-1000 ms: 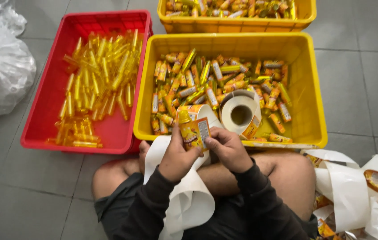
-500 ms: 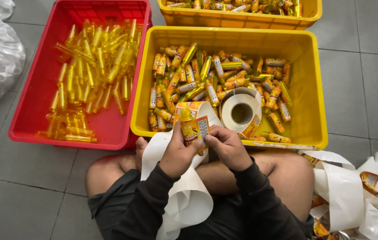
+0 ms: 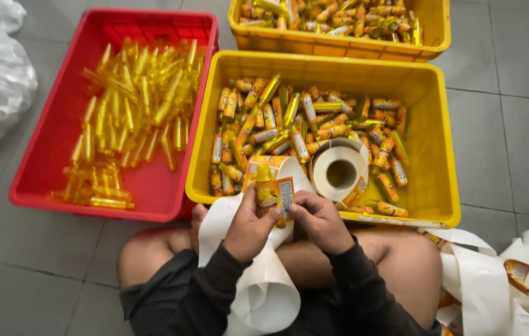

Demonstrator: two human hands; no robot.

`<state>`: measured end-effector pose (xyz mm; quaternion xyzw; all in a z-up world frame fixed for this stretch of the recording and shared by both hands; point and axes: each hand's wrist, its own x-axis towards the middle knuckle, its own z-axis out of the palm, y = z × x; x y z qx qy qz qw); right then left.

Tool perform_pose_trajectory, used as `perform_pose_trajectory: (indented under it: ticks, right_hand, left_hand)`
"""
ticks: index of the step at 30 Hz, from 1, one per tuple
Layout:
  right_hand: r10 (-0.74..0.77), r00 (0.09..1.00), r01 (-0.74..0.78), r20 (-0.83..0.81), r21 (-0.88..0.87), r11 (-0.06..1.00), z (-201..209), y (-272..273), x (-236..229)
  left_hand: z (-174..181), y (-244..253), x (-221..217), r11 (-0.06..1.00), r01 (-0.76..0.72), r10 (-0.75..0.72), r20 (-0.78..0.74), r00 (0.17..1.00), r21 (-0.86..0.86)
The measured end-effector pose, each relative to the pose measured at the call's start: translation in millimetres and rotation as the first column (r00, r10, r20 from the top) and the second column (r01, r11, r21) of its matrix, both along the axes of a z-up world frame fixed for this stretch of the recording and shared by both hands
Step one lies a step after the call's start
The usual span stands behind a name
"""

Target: The person sits on the floor and applies labels from a roll onto small yellow bottles. They pick up a bottle, wrap the label around it, and place the labeled bottle into a yellow crate.

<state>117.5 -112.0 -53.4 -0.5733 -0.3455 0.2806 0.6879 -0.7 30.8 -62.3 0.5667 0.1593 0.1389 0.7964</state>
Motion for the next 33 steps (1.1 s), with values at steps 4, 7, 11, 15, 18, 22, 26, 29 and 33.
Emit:
perform_pose_trajectory:
  ticks: [4,7,11,15,18,22,26,29,33]
  right_hand:
    - [0.004,1.0,-0.003,0.031,-0.029,1.0,-5,2,1]
    - [0.006,0.999,-0.005,0.032,-0.048,0.999,-22,1,4]
    - [0.01,1.0,-0.008,0.017,-0.077,0.997,-23,1,4]
    - [0.018,1.0,-0.017,0.004,-0.09,0.996,-21,1,4]
    - [0.024,1.0,-0.024,0.001,-0.097,0.995,-23,1,3]
    - [0.034,0.999,-0.034,0.002,-0.095,0.995,-18,3,1]
    - [0.046,0.999,-0.046,-0.002,-0.068,0.997,-19,5,0]
    - [0.046,0.999,-0.047,-0.008,-0.067,0.997,-24,5,1]
    - [0.042,0.999,-0.041,0.003,-0.07,0.997,-29,5,3]
  left_hand:
    - [2,2,1,0.999,-0.004,0.004,0.006,1.0,0.039]
    - [-11,4,1,1.0,-0.002,0.002,-0.009,1.0,0.019]
    - [-9,2,2,1.0,0.012,-0.012,0.005,1.0,-0.005]
    - [-8,1,3,1.0,0.019,-0.019,-0.012,1.0,-0.006]
    - [-8,1,3,1.0,0.019,-0.02,-0.03,0.999,-0.003]
    - [-12,2,4,1.0,0.018,-0.018,-0.04,0.999,0.0]
    - [-12,4,6,0.998,0.013,-0.008,-0.08,0.997,0.057]
    - [-8,2,7,0.997,0.006,0.002,-0.098,0.995,0.073]
    - [-5,2,8,0.996,-0.002,0.014,-0.122,0.992,0.094]
